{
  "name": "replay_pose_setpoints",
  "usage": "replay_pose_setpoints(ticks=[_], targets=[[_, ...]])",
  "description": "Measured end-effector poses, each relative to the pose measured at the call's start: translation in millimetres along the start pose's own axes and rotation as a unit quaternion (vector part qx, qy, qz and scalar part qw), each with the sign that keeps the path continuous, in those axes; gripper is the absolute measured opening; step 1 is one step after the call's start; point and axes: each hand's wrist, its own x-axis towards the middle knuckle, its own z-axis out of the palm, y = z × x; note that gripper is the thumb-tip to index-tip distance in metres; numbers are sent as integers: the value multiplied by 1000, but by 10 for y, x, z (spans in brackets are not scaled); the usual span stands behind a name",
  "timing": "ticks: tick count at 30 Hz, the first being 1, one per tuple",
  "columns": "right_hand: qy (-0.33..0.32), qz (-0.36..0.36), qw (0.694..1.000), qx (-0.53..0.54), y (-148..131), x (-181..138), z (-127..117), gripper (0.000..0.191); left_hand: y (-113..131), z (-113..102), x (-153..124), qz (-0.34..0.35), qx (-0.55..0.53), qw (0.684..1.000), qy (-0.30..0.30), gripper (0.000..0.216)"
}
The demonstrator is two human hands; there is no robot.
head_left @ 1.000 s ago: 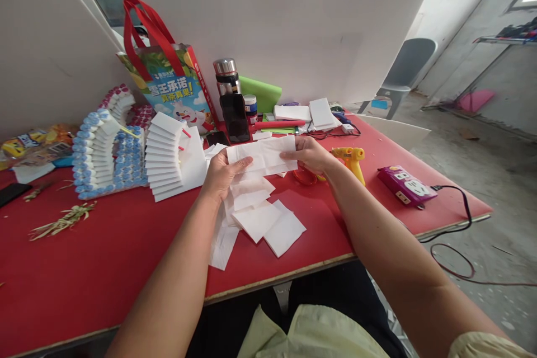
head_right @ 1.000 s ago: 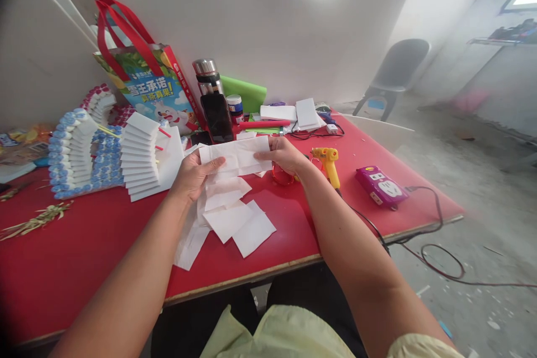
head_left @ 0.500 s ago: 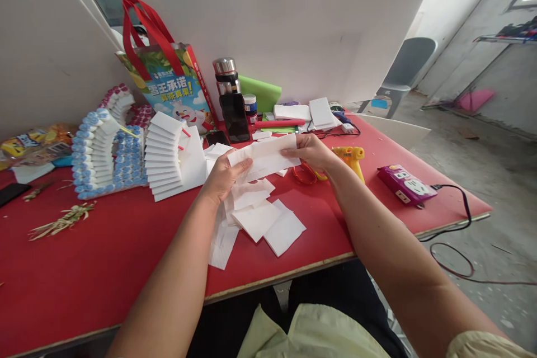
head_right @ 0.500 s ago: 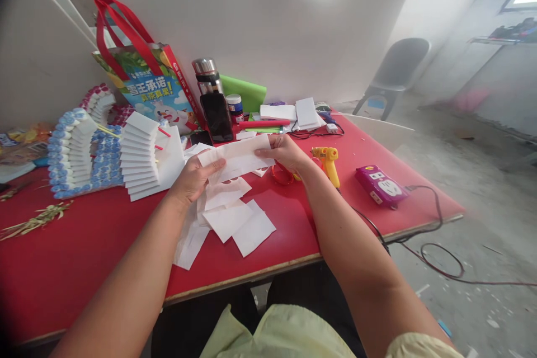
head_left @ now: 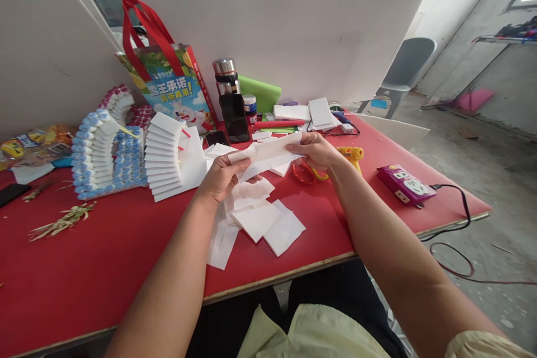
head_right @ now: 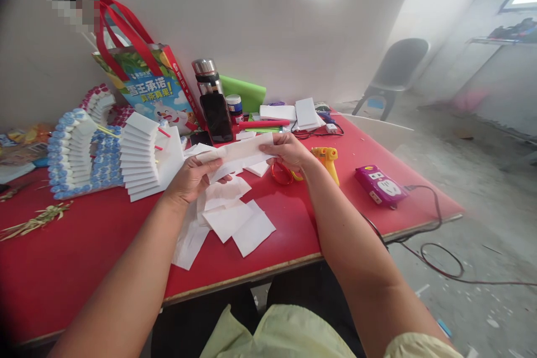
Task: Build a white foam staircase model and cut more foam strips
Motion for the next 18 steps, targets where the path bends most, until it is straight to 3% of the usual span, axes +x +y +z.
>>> replay_pose_setpoints(ticks=[3, 9, 15, 18], targets=[[-16, -6, 999, 45, -28, -18, 24, 9, 27, -7, -18, -1, -37, 999, -9, 21], [-6, -2, 998, 56, -35, 5, 34, 7, 27, -52, -48, -3, -20, 997, -69, 11], [17, -14, 1000, 12, -60, -10, 36, 5, 98, -158, -47, -120, -90, 968, -201, 36], [14, -13, 1000, -11, -75, -21, 70, 6, 127, -133, -49, -163, -122, 959, -198, 53]])
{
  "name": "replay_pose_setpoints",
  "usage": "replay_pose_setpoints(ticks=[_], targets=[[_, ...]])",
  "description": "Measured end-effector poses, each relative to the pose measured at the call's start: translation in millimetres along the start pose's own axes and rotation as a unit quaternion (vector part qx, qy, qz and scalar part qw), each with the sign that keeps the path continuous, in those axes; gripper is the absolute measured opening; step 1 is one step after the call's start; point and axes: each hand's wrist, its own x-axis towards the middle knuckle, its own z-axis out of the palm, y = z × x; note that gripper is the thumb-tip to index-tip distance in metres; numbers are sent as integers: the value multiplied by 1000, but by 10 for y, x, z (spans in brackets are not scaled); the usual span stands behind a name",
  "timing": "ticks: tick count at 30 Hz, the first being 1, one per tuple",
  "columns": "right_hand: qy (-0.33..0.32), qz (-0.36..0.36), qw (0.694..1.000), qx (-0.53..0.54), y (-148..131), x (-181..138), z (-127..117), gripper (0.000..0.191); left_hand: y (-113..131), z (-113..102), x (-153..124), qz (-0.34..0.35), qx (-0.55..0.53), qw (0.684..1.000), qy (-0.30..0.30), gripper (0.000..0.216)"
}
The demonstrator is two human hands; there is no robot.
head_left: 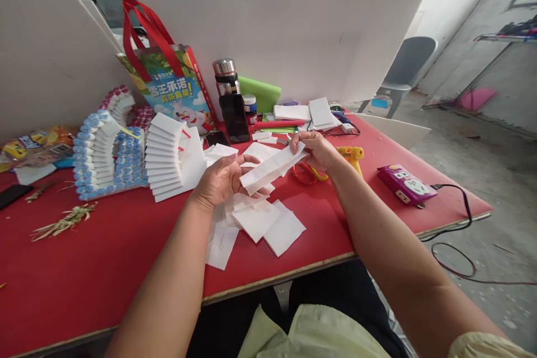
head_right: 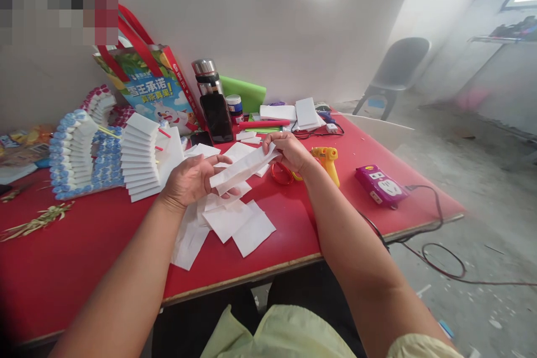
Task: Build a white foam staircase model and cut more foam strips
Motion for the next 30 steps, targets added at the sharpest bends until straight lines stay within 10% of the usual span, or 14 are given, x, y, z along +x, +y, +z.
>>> replay_pose_setpoints(ticks=[9, 17, 23, 30], targets=[[-48, 8, 997, -54, -6, -33, 226, 12, -189, 169, 131, -123, 115, 986, 7, 52], [39, -18, 999, -34, 62, 47, 99, 5, -190, 192, 109, -84, 128, 987, 39, 30], [23, 69, 996, -60, 114, 50, 181, 47, -233, 174, 146, -67, 110, 990, 59, 31], [70, -22, 996, -56, 183, 77, 203, 42, -258, 172, 152, -45, 87, 995, 33, 40]])
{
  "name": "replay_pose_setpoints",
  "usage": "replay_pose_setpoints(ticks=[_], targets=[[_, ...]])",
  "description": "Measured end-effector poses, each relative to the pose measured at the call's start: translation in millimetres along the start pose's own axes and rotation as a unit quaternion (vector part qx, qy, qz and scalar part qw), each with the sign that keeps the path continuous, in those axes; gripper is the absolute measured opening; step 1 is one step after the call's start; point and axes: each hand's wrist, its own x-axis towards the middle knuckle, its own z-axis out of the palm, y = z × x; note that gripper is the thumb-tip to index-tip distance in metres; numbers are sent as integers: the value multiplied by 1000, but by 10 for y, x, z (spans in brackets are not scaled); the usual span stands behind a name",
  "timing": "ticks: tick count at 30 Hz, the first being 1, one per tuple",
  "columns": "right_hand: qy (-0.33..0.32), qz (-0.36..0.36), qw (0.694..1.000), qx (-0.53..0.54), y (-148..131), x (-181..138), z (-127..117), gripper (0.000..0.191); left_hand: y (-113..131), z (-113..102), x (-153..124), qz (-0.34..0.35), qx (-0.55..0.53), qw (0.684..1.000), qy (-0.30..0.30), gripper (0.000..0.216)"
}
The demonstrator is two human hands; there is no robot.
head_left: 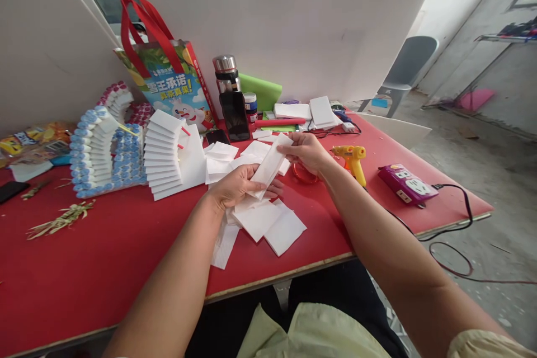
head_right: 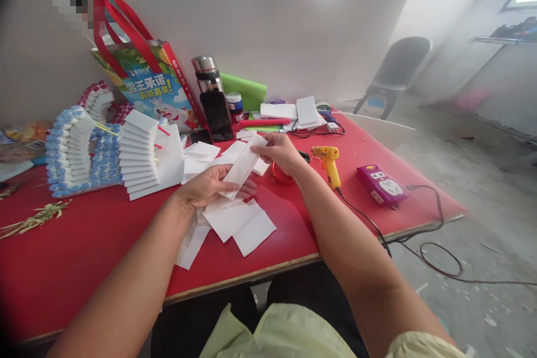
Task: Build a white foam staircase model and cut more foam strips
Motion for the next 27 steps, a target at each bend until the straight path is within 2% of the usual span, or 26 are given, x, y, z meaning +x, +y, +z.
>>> replay_pose_setpoints(ticks=[6, 9, 12, 14, 19, 21, 22, 24, 25, 27], targets=[[44, -42, 998, -15, -5, 29, -51, 36, 1, -28, 18, 40, -9, 999, -8, 56], [49, -63, 996, -42, -3, 27, -26, 32, 16, -15, 29, 58, -9, 998, 24, 41], [40, -88, 993, -71, -2, 21, 2, 27, 19, 28, 39, 56, 6, 994, 97, 23], [34, -97, 991, -86, -4, 16, 17, 25, 6, 54, 48, 48, 34, 990, 129, 29], [44, -85, 981, -168, -65, -5, -23, 25, -20, 59, 61, 46, 77, 989, 121, 34], [81, -64, 949, -297, -129, -23, -81, 26, -6, 47, 54, 39, 70, 987, 137, 32], [99, -43, 916, -387, -165, -34, -110, 27, 5, 39, 49, 36, 67, 986, 150, 32], [105, 23, 820, -562, -233, -59, -154, 25, 29, 20, 41, 39, 66, 981, 179, 34], [87, 63, 772, -627, -258, -71, -162, 25, 39, 9, 39, 44, 68, 978, 191, 34], [35, 128, 706, -696, -284, -92, -152, 31, 53, -10, 37, 58, 72, 974, 208, 34]])
